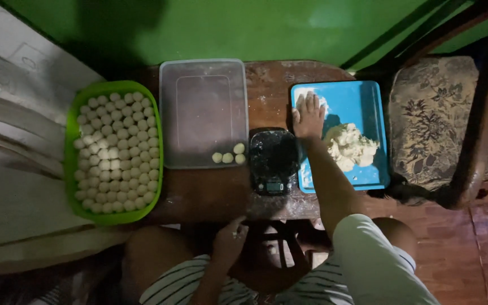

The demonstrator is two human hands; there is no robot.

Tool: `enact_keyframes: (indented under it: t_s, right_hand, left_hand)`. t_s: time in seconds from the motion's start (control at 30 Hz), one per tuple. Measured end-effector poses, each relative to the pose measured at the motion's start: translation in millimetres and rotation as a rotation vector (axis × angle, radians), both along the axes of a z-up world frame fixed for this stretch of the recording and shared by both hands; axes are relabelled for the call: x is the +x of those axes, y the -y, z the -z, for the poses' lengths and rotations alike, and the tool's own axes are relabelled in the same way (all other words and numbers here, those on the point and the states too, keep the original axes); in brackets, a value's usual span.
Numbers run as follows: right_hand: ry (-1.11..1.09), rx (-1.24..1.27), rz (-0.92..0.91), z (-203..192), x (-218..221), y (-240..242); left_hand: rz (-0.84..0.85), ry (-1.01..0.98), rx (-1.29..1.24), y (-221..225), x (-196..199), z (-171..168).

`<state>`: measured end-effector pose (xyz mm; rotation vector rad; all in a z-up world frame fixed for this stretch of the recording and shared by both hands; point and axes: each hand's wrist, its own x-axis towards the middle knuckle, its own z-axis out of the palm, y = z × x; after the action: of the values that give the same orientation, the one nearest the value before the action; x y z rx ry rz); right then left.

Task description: The person takes pieces of dough from a container and rolls them into small balls by hand before placing them into another container.

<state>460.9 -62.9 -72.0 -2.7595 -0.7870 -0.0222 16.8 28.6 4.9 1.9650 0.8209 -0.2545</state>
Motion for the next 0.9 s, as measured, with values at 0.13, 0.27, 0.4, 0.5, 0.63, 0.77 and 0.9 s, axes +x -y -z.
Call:
enact_keyframes:
  t_s: [0.13, 0.27, 0.4, 0.5, 0.63, 0.77, 0.9]
  right_hand:
    - [-0.077, 0.12, 0.008, -22.4, -13.5, 10.0]
    - [0.118, 0.08, 0.012, 30.4, 0.8, 22.7]
    - [0.043, 0.045, 0.067, 15.9, 6.2, 15.6]
    - [-0.203, -0.375, 0.138, -3.2, 30.1, 15.0]
    - [-0.044, 0.171, 0.231, -52.6, 27.8, 50.2]
    - [0.187, -0.114, 0.313, -63.0, 2.2, 134.4]
    - [0.302, -0.123, 0.087, -97.3, -95.6, 166.6]
  left_hand:
    - [-0.096, -0.149, -0.209, -6.2, 9.1, -51.9]
    - [0.008, -0.001, -0.06, -2.4, -2.3, -10.5]
    - [-0.009, 0.032, -0.079, -2.3, -13.6, -19.9]
    - [-0.025, -0.08, -0.151, -1.4, -17.9, -26.0]
    - [0.041, 0.066, -0.082, -0.8, -17.9, -17.3]
    - [-0.006, 0.196, -0.081, 10.5, -14.8, -7.0]
    - [0.046, 0.206, -0.062, 20.9, -8.3, 2.6]
